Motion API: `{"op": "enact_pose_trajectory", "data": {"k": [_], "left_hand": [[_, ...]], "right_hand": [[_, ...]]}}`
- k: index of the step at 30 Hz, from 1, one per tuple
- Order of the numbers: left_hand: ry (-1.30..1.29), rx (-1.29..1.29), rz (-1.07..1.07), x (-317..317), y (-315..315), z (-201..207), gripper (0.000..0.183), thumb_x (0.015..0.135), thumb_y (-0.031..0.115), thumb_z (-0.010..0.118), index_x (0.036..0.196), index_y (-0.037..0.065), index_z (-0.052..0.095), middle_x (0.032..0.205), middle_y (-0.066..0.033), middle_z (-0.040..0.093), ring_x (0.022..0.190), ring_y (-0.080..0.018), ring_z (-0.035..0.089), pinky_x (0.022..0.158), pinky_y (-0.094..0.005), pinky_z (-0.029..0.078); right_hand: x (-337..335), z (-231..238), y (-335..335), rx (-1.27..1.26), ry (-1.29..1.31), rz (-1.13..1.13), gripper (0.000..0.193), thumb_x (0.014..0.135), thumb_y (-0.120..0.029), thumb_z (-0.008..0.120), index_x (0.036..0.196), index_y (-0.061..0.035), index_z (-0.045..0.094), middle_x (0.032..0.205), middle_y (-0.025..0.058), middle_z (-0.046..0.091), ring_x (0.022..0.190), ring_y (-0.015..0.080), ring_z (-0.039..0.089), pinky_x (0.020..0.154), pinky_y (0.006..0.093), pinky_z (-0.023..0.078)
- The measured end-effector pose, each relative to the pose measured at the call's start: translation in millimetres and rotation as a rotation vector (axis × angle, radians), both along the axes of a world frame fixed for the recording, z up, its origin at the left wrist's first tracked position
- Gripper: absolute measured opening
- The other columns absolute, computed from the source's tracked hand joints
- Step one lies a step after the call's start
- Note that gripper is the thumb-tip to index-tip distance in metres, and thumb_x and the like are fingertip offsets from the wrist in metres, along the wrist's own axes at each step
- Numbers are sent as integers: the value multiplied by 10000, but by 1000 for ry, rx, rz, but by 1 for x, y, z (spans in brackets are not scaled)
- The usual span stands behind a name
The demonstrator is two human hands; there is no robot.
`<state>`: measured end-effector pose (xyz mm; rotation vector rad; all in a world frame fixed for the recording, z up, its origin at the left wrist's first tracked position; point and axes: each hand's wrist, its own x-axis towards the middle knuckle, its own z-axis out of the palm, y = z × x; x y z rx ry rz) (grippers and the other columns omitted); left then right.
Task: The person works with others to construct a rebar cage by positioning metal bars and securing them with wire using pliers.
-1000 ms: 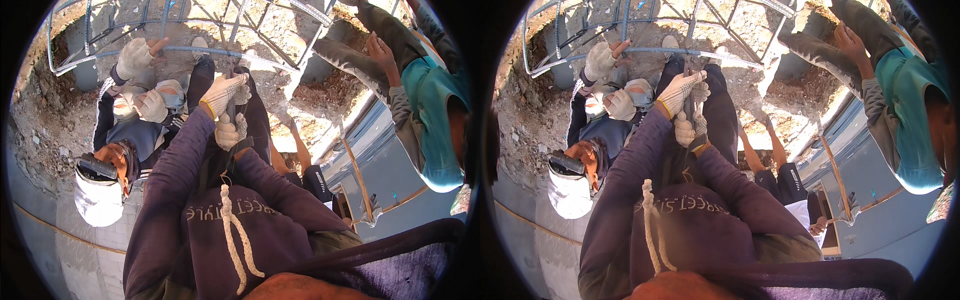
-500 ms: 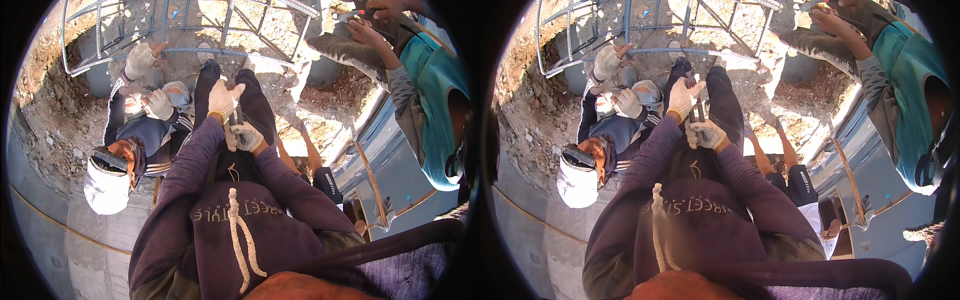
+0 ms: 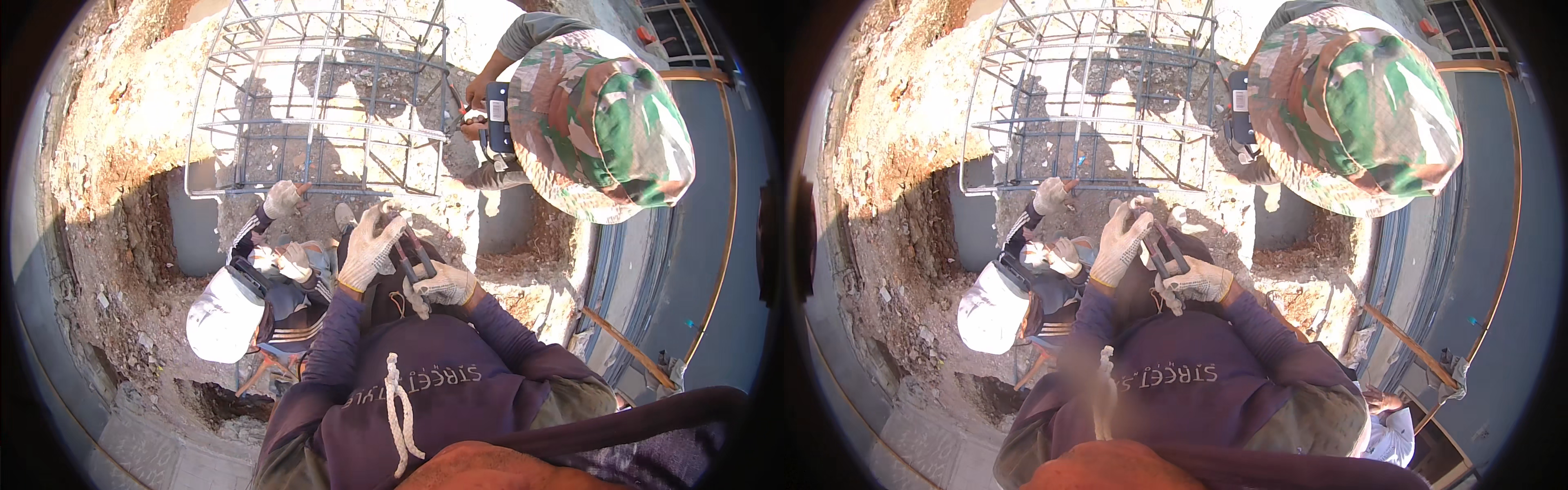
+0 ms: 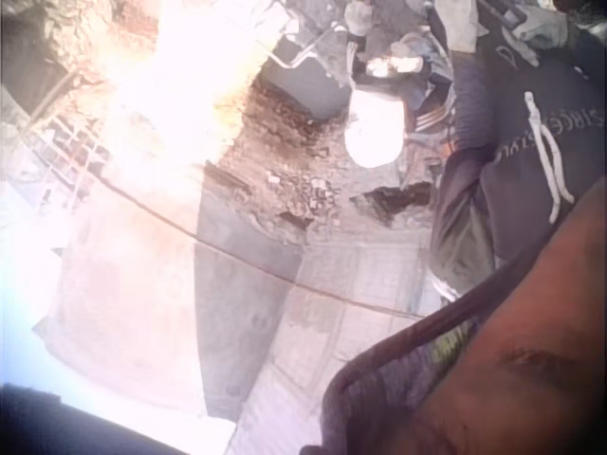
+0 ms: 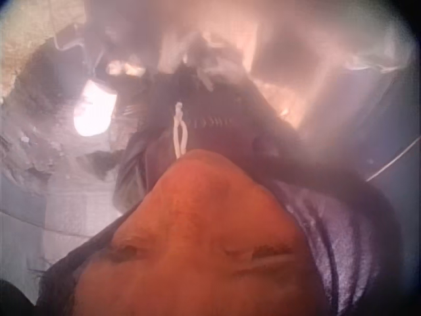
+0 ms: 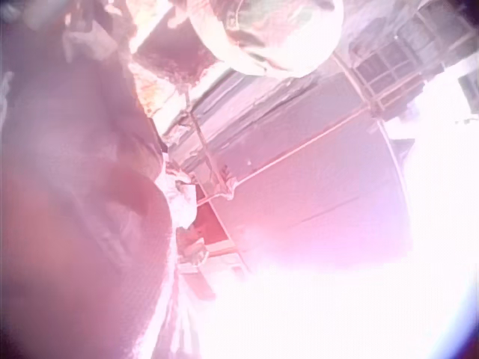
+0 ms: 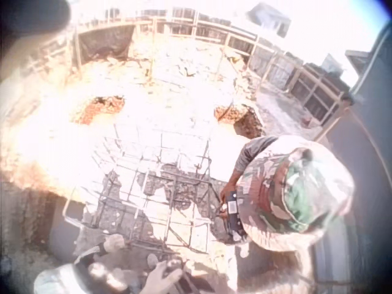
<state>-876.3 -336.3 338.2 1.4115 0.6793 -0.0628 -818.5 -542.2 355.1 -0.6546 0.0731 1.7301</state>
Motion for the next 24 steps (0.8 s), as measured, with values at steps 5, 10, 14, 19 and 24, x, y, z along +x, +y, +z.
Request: {"op": "enact_pose_trajectory", "data": {"k": [5, 10, 14, 19, 24], "left_hand": [[-215, -112, -13, -26, 28, 65, 419, 1001, 305, 554, 1277, -7, 606, 1331, -115, 583, 1171, -200, 596, 973, -324, 470], [-316, 133, 191, -95, 28, 117, 316, 957, 185, 541, 1178, -12, 650, 1005, -64, 689, 908, -155, 623, 834, -297, 489], [-79, 83, 416, -163, -22, 150, 291, 946, 192, 598, 1145, -14, 649, 997, -84, 680, 871, -152, 622, 787, -305, 488], [-35, -38, 939, -237, -110, 159, 245, 976, 201, 632, 1102, -5, 670, 876, -25, 627, 777, -93, 599, 665, -264, 488], [-78, 171, 1347, -314, -184, 125, 215, 1013, 177, 583, 1063, -8, 679, 883, -8, 615, 728, -74, 566, 662, -243, 477]], "right_hand": [[0, 60, -1, 144, -114, 68, 485, 942, -419, 685, 1068, 46, 628, 802, 128, 667, 655, 226, 677, 565, 331, 553], [14, 69, 35, 353, -312, 330, 522, 947, -512, 649, 1037, 2, 623, 852, 121, 673, 724, 209, 672, 637, 303, 542], [16, 80, 59, 362, -874, 588, 599, 879, -614, 661, 1018, -31, 648, 865, 69, 649, 721, 164, 633, 653, 280, 517], [-34, 65, 71, 381, -700, 995, 775, 687, -565, 865, 1182, -21, 619, 943, 40, 620, 887, 95, 576, 723, 263, 489], [-149, 83, 81, 647, -1061, 1391, 538, 871, -274, 763, 1295, -20, 551, 978, 73, 634, 905, 179, 611, 803, 338, 491]]}}
